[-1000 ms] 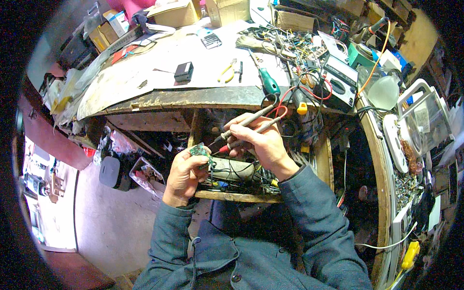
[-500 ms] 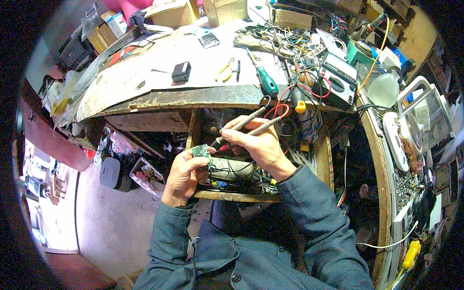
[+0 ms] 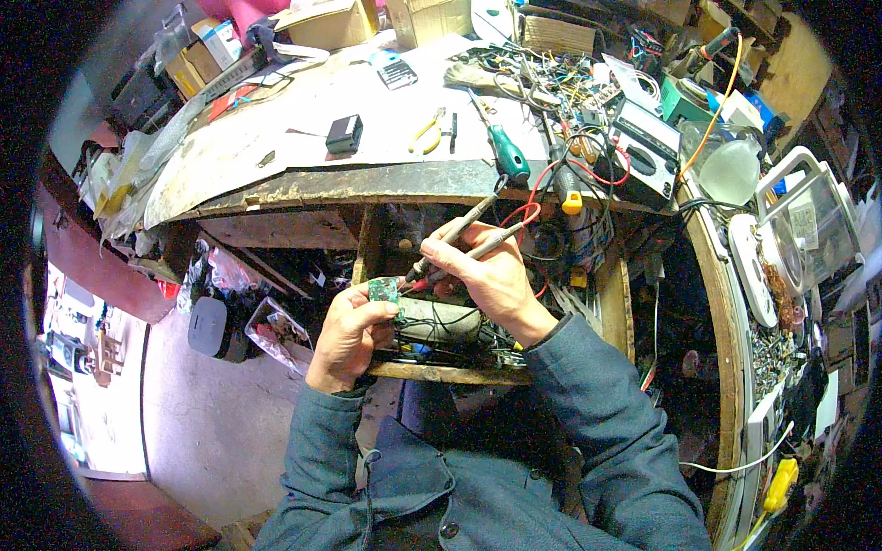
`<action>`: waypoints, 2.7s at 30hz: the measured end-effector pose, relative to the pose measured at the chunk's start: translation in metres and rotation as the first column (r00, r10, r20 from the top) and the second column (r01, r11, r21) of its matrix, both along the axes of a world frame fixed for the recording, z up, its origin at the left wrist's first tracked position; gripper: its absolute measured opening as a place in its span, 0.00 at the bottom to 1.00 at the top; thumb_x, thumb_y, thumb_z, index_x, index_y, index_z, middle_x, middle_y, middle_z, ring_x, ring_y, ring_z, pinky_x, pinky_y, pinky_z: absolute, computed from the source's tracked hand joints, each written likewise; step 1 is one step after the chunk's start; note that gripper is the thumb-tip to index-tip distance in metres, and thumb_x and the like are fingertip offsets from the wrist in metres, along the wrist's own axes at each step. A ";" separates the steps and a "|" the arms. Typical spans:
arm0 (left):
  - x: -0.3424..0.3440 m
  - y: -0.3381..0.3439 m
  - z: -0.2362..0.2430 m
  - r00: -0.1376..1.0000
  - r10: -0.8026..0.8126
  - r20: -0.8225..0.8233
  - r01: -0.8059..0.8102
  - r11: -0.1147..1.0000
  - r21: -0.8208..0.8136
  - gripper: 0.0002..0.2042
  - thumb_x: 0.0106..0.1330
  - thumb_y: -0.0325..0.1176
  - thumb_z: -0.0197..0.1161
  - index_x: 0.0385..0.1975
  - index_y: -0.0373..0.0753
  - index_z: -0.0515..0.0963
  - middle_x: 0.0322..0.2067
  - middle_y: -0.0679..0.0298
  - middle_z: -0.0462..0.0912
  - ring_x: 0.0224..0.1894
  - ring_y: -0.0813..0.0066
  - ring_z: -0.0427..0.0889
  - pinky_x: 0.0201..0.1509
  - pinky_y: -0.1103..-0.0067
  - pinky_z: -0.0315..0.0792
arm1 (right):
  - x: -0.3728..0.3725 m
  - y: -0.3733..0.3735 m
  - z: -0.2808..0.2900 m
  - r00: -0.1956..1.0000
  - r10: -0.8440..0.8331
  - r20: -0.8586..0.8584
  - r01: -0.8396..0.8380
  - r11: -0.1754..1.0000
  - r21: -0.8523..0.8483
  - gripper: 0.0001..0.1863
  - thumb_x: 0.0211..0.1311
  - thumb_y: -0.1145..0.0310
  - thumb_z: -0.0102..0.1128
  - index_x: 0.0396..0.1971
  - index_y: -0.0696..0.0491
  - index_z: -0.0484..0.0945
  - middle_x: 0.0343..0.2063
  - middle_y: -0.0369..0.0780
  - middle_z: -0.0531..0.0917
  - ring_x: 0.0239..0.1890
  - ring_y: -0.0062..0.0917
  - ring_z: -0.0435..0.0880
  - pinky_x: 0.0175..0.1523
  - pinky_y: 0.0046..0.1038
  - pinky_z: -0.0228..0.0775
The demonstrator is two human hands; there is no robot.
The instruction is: The person holds a small green circuit board and uses a soldering iron to apply solder to several points on the board. They then use pliers to adjust or remove a component and briefly handle a black rectangular device before returning to the circuit board.
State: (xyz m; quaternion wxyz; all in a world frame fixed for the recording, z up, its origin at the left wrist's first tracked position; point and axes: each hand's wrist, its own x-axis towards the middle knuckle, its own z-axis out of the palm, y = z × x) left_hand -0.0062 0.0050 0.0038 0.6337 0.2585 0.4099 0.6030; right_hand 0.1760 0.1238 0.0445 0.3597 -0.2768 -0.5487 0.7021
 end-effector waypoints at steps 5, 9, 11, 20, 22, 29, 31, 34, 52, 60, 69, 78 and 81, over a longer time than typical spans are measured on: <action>0.001 0.001 0.000 1.000 -0.004 0.000 0.004 1.000 0.007 0.16 0.63 0.26 0.64 0.52 0.33 0.79 0.32 0.70 0.82 0.20 0.91 0.66 0.21 0.90 0.56 | 0.000 0.001 -0.004 0.999 0.028 -0.034 -0.028 1.000 -0.005 0.10 0.65 0.65 0.69 0.38 0.55 0.82 0.31 0.36 0.85 0.30 0.20 0.86 0.30 0.21 0.78; 0.001 0.000 0.002 1.000 -0.008 0.001 0.008 1.000 0.005 0.15 0.63 0.26 0.64 0.50 0.34 0.79 0.31 0.70 0.82 0.20 0.91 0.66 0.21 0.90 0.57 | 0.001 0.004 -0.007 0.999 0.048 -0.009 -0.047 0.999 0.023 0.09 0.65 0.65 0.69 0.38 0.55 0.83 0.31 0.36 0.86 0.30 0.19 0.86 0.31 0.21 0.78; 0.002 0.000 0.006 1.000 -0.008 -0.003 0.008 1.000 -0.006 0.14 0.63 0.26 0.64 0.49 0.34 0.79 0.31 0.70 0.82 0.19 0.91 0.66 0.21 0.90 0.56 | 0.002 0.004 -0.005 0.998 0.056 0.008 -0.056 0.998 0.038 0.09 0.65 0.65 0.68 0.38 0.55 0.83 0.31 0.35 0.86 0.30 0.19 0.85 0.32 0.21 0.78; 0.000 0.000 -0.003 1.000 -0.019 -0.009 0.019 1.000 0.025 0.13 0.63 0.26 0.65 0.46 0.34 0.80 0.28 0.72 0.80 0.18 0.92 0.63 0.20 0.89 0.55 | 0.003 0.004 -0.002 0.994 0.096 0.050 -0.099 0.993 0.061 0.09 0.66 0.64 0.67 0.38 0.55 0.83 0.32 0.34 0.86 0.32 0.16 0.83 0.36 0.21 0.76; -0.001 0.000 -0.004 1.000 -0.025 -0.008 0.025 0.999 0.029 0.13 0.63 0.26 0.65 0.46 0.34 0.80 0.27 0.72 0.80 0.18 0.91 0.63 0.20 0.89 0.55 | 0.003 0.004 -0.002 0.993 0.105 0.060 -0.109 0.991 0.073 0.09 0.66 0.64 0.67 0.37 0.55 0.83 0.32 0.34 0.86 0.33 0.16 0.83 0.37 0.21 0.76; 0.001 0.002 0.000 0.997 -0.051 -0.052 0.053 0.998 0.024 0.16 0.62 0.27 0.64 0.49 0.32 0.79 0.28 0.73 0.80 0.19 0.91 0.64 0.21 0.89 0.56 | 0.005 0.001 0.004 0.991 0.100 0.092 -0.107 0.992 0.069 0.09 0.66 0.64 0.67 0.36 0.55 0.84 0.32 0.35 0.87 0.32 0.17 0.83 0.37 0.21 0.77; 0.005 -0.001 0.011 0.998 -0.010 -0.070 0.010 1.000 0.001 0.18 0.61 0.26 0.64 0.52 0.31 0.78 0.30 0.72 0.81 0.21 0.91 0.67 0.22 0.89 0.58 | 0.005 -0.002 0.011 0.991 0.102 0.082 -0.107 0.992 0.062 0.09 0.66 0.64 0.67 0.36 0.55 0.84 0.31 0.36 0.88 0.32 0.17 0.84 0.37 0.22 0.78; 0.001 -0.005 0.010 0.998 -0.014 -0.065 0.014 1.000 -0.005 0.20 0.60 0.25 0.63 0.53 0.30 0.78 0.32 0.70 0.82 0.23 0.91 0.70 0.23 0.89 0.60 | 0.000 0.001 0.003 0.991 0.099 0.089 -0.106 0.992 0.075 0.09 0.66 0.64 0.67 0.35 0.55 0.84 0.30 0.35 0.86 0.32 0.17 0.84 0.37 0.22 0.77; 0.009 -0.001 0.016 0.997 0.036 -0.064 -0.039 0.999 -0.037 0.20 0.63 0.25 0.64 0.55 0.31 0.77 0.27 0.74 0.77 0.20 0.90 0.66 0.22 0.88 0.57 | 0.005 0.007 -0.005 0.999 0.040 0.007 -0.040 0.999 0.025 0.07 0.66 0.67 0.67 0.38 0.54 0.81 0.31 0.38 0.86 0.29 0.19 0.84 0.32 0.23 0.77; 0.002 -0.003 0.001 0.999 0.004 -0.037 -0.003 0.999 0.045 0.17 0.64 0.25 0.63 0.54 0.33 0.78 0.26 0.74 0.75 0.20 0.90 0.64 0.23 0.89 0.58 | 0.002 0.005 -0.008 0.998 0.061 -0.023 -0.061 0.998 -0.022 0.10 0.65 0.63 0.68 0.38 0.54 0.83 0.31 0.36 0.86 0.32 0.18 0.84 0.32 0.22 0.77; 0.001 -0.002 0.008 1.000 -0.024 -0.018 0.024 1.000 0.004 0.16 0.64 0.25 0.63 0.53 0.33 0.78 0.29 0.72 0.78 0.20 0.90 0.64 0.23 0.89 0.58 | -0.001 0.003 -0.006 0.998 0.062 -0.024 -0.063 0.998 -0.023 0.08 0.66 0.69 0.67 0.38 0.57 0.81 0.32 0.39 0.85 0.29 0.21 0.85 0.29 0.22 0.76; -0.002 -0.003 0.003 0.998 -0.049 0.029 0.048 0.999 0.011 0.15 0.63 0.26 0.64 0.50 0.34 0.79 0.29 0.71 0.80 0.21 0.89 0.68 0.23 0.88 0.60 | 0.001 0.003 -0.005 0.997 0.081 -0.004 -0.081 0.996 0.023 0.11 0.66 0.63 0.68 0.39 0.55 0.83 0.33 0.36 0.86 0.34 0.20 0.85 0.39 0.24 0.77; 0.000 -0.002 0.007 0.999 -0.039 0.012 0.039 0.999 0.003 0.14 0.64 0.26 0.63 0.50 0.34 0.78 0.29 0.72 0.78 0.20 0.91 0.64 0.22 0.89 0.57 | 0.001 0.004 -0.006 0.997 0.076 0.013 -0.077 0.997 0.021 0.11 0.65 0.63 0.68 0.39 0.55 0.83 0.32 0.36 0.86 0.33 0.19 0.85 0.38 0.23 0.77</action>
